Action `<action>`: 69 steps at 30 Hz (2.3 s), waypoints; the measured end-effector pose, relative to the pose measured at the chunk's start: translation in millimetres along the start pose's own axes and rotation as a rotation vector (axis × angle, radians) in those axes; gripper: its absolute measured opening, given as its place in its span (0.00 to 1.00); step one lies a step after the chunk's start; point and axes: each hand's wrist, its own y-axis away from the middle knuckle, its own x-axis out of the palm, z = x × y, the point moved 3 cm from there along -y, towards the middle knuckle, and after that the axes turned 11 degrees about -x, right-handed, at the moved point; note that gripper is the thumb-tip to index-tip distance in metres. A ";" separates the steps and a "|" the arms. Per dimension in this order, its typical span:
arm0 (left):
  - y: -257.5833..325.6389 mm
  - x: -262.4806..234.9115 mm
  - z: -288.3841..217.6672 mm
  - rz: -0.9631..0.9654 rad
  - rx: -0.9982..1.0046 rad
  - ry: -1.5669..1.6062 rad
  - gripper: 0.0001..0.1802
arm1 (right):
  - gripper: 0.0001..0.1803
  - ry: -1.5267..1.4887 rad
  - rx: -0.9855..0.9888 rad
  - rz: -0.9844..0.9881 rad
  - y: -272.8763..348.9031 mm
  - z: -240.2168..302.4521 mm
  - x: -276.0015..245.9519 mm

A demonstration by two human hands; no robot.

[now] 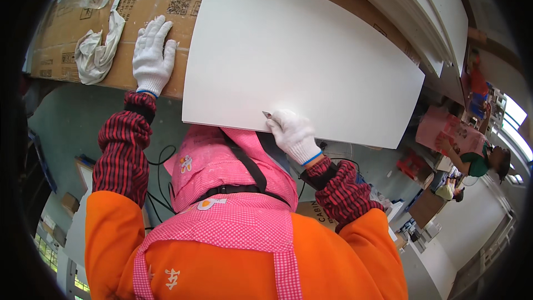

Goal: Sanding the edges and marking the surfaces of white furniture panels in a workshop.

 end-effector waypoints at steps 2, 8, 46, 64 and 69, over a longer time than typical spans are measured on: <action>-2.0 1.8 -3.1 0.001 0.014 -0.011 0.23 | 0.05 0.017 -0.108 0.029 -31.2 43.0 34.1; 2.3 3.5 0.3 0.011 0.022 -0.026 0.23 | 0.10 -0.068 -0.183 0.261 -101.5 116.7 78.5; -3.2 -3.7 -32.6 0.073 0.102 -0.059 0.23 | 0.10 -0.400 0.522 -0.410 119.1 -174.4 -114.9; -1.9 -2.7 -34.9 0.080 0.077 -0.064 0.23 | 0.14 -0.171 0.803 -0.569 111.3 -212.0 -99.5; -2.7 -3.1 -32.4 0.083 0.060 -0.060 0.23 | 0.10 -0.094 0.183 -0.289 46.5 -80.9 -55.3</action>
